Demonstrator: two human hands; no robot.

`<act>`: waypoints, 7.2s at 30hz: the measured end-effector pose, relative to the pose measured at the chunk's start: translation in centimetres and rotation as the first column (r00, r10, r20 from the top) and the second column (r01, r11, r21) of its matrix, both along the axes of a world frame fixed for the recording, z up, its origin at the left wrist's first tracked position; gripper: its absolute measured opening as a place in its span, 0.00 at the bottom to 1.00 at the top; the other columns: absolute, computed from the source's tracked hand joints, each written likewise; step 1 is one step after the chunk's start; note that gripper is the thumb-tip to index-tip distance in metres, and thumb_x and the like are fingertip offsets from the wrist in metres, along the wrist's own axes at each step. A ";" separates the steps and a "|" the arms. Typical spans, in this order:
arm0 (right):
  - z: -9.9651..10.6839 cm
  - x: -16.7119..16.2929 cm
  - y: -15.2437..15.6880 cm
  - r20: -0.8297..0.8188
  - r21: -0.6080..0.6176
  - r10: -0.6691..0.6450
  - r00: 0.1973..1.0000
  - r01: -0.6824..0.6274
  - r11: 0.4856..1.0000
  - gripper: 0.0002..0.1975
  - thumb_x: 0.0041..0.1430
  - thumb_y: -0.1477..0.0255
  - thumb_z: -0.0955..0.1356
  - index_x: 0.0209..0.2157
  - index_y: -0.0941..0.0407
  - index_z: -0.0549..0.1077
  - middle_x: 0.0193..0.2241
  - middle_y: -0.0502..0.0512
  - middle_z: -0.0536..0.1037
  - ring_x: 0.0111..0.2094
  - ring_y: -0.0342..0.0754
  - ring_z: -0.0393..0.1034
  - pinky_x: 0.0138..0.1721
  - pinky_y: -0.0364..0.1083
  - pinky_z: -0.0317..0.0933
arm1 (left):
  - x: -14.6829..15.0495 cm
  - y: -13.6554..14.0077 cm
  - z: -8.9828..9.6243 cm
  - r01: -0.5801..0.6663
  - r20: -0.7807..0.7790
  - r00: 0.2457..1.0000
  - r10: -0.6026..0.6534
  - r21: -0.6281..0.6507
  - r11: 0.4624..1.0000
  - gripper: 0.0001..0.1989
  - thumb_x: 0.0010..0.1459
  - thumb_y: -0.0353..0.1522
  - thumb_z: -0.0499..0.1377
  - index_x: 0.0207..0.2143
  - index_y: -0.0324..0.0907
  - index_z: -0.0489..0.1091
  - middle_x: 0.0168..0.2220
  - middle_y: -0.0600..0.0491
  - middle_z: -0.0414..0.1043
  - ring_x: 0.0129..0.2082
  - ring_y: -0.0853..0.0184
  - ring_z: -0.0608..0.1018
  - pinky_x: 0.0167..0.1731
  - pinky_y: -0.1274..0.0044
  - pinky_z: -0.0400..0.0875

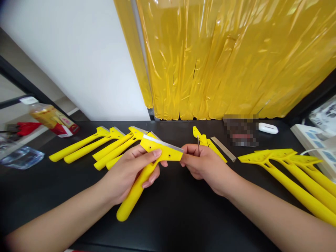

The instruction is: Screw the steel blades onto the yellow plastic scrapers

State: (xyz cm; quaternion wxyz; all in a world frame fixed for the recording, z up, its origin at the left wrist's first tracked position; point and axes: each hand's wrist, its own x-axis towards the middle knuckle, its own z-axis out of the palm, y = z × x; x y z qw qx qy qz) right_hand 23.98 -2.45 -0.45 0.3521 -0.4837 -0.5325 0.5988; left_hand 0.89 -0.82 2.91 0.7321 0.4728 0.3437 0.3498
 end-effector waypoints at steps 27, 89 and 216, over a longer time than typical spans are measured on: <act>1.1 0.5 -1.0 -0.414 -0.123 0.033 0.910 -0.092 0.988 0.16 0.65 0.58 0.77 0.34 0.57 0.78 0.28 0.48 0.71 0.20 0.34 0.49 0.22 0.42 0.38 | -0.2 -0.1 0.1 0.116 -0.132 0.986 -0.101 0.109 0.987 0.16 0.68 0.43 0.67 0.36 0.39 0.77 0.20 0.59 0.68 0.16 0.78 0.65 0.18 0.83 0.57; -0.4 1.2 -0.1 0.509 0.678 -0.257 0.822 -0.199 0.707 0.03 0.75 0.66 0.69 0.46 0.47 0.77 0.39 0.43 0.85 0.37 0.41 0.79 0.41 0.40 0.70 | -0.7 1.8 -0.4 -0.151 -0.012 0.988 0.151 0.009 0.988 0.14 0.61 0.37 0.71 0.33 0.38 0.72 0.30 0.55 0.66 0.22 0.76 0.64 0.17 0.83 0.57; 1.3 2.7 -0.6 0.465 0.507 -0.236 0.853 -0.039 0.861 0.15 0.74 0.54 0.68 0.38 0.50 0.77 0.33 0.47 0.82 0.36 0.45 0.78 0.38 0.45 0.66 | -0.8 1.6 -0.7 -0.094 -0.034 0.995 0.094 0.007 0.996 0.12 0.64 0.36 0.69 0.33 0.38 0.73 0.31 0.56 0.66 0.23 0.76 0.66 0.18 0.83 0.58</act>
